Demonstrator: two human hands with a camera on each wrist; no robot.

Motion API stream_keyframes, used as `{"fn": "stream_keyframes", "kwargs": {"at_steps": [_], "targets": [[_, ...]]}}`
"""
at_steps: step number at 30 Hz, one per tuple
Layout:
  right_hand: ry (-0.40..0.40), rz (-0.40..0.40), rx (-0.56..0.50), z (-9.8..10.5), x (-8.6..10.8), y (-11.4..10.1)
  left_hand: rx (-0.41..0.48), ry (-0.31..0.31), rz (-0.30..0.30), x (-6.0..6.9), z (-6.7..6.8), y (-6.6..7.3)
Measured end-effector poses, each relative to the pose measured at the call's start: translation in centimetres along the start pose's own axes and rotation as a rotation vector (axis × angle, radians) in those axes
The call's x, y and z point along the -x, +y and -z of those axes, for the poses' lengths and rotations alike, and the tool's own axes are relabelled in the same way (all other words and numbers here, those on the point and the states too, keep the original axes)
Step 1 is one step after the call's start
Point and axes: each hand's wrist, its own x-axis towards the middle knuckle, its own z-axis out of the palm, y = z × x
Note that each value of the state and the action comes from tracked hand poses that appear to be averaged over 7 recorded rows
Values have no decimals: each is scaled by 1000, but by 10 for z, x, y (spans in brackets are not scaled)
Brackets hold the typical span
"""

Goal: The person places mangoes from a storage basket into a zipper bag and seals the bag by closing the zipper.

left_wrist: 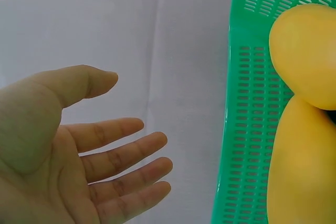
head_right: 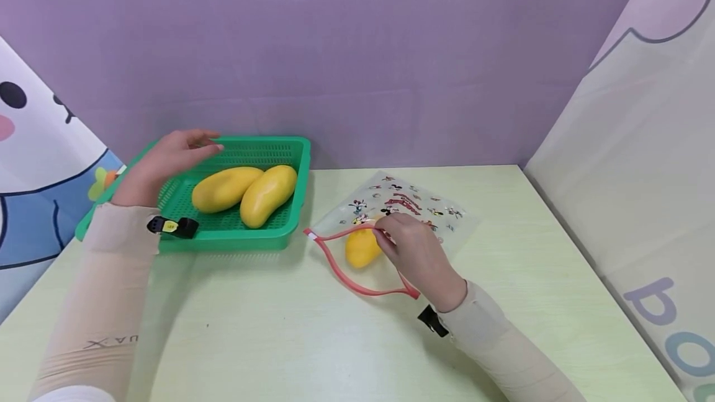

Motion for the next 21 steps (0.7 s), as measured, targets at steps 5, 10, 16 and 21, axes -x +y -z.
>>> {"fn": "stream_keyframes", "kwargs": {"at_steps": [5, 10, 16, 21], "targets": [[-5, -10, 1, 1, 0, -1, 4, 8, 3, -3, 0, -2], [-4, -9, -1, 0, 0, -2, 12, 4, 3, -5, 2, -6], [-2, -6, -3, -1, 0, -2, -4, 5, 7, -8, 4, -11], [-4, -6, -6, -1, 0, -2, -7, 6, 3, -10, 6, -15]]}}
